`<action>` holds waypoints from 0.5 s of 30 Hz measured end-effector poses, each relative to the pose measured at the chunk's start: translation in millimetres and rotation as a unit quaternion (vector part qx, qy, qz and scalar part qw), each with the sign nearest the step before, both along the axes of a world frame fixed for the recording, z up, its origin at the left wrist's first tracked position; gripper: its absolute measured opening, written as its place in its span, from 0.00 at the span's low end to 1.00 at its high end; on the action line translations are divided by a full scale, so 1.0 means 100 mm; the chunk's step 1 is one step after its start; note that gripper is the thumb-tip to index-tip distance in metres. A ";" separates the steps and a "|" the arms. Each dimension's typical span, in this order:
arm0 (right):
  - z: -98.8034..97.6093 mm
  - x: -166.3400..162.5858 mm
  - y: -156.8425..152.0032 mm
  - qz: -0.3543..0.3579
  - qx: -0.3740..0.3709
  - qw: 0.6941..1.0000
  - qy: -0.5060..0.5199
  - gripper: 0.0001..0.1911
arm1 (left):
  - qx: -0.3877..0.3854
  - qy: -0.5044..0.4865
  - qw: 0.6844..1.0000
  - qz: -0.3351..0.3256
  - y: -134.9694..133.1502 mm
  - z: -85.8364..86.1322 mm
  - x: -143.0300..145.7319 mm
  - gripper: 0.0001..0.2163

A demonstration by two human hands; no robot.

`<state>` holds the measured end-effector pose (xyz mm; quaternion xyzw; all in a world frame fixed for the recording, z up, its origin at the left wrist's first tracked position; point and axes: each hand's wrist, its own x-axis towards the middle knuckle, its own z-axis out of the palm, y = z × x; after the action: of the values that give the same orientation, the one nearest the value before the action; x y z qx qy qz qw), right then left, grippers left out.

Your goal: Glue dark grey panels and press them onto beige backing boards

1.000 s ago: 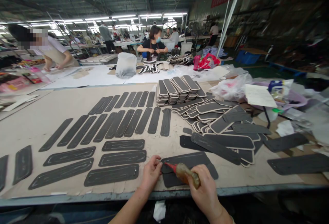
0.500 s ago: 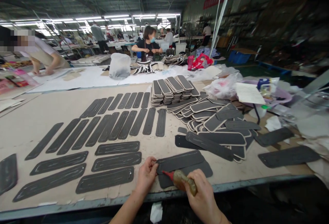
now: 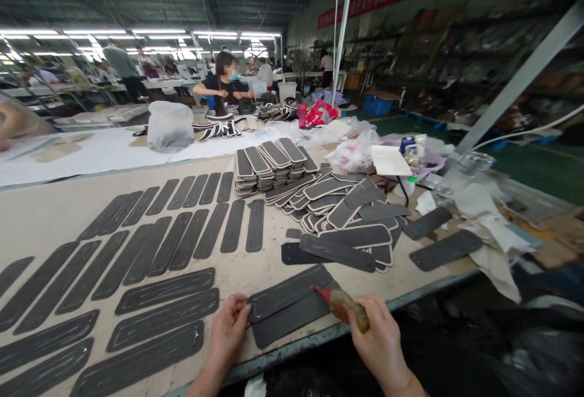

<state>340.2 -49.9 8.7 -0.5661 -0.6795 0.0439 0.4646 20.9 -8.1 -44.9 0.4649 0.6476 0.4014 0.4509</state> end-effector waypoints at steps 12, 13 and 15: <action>0.01 -0.40 0.06 0.085 -0.009 0.993 0.084 0.05 | -0.005 -0.014 1.000 0.011 0.02 0.08 0.03 0.20; 0.00 -0.51 0.06 0.108 -0.022 0.990 0.092 0.06 | -0.005 -0.015 1.000 0.011 0.02 0.08 0.03 0.21; -0.02 -0.67 0.08 0.135 -0.036 0.986 0.094 0.07 | -0.007 -0.015 1.000 0.012 0.02 0.09 0.03 0.22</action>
<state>273.7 -42.2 6.2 -0.4788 -0.7012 0.1841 0.4951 24.0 -6.4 -36.2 0.4482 0.6492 0.4087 0.4590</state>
